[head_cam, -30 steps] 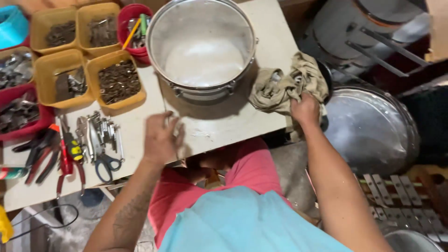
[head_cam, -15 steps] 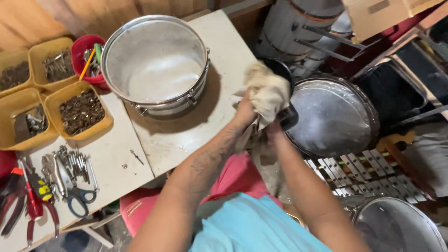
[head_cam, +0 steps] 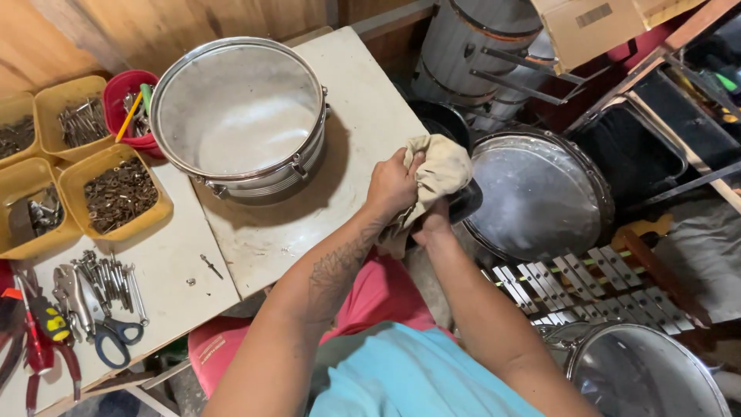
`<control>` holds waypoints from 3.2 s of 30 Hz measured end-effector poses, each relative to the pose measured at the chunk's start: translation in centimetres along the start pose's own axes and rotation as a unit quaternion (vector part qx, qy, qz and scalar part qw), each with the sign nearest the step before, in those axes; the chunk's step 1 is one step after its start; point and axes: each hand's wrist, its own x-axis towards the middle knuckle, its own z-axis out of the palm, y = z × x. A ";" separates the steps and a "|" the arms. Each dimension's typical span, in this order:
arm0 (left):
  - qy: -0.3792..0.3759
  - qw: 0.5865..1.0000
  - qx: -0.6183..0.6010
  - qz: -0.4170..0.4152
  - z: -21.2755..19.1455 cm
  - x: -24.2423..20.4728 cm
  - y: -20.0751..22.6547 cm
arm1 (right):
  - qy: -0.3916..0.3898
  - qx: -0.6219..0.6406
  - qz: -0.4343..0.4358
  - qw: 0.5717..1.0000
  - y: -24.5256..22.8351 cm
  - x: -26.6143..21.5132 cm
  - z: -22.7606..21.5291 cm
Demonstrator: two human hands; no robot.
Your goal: The person places a metal drum shell on a workbench, inserts tension rods into the lugs, and tightens them by hand. They then use a drum key to further tighten the rods around the rim.
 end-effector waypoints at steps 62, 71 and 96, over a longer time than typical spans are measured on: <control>0.050 0.977 -0.203 0.053 -5.8 -6.7 0.1 | -0.014 -0.154 0.013 0.988 -5.5 16.5 -3.1; 0.121 0.979 -0.131 -0.098 1.2 -1.5 -3.7 | -0.055 -0.175 0.010 0.983 -2.5 7.9 4.1; 0.352 0.898 -0.189 -0.185 -16.3 -22.3 -16.2 | 0.070 -0.035 -0.199 0.977 -4.4 17.3 5.2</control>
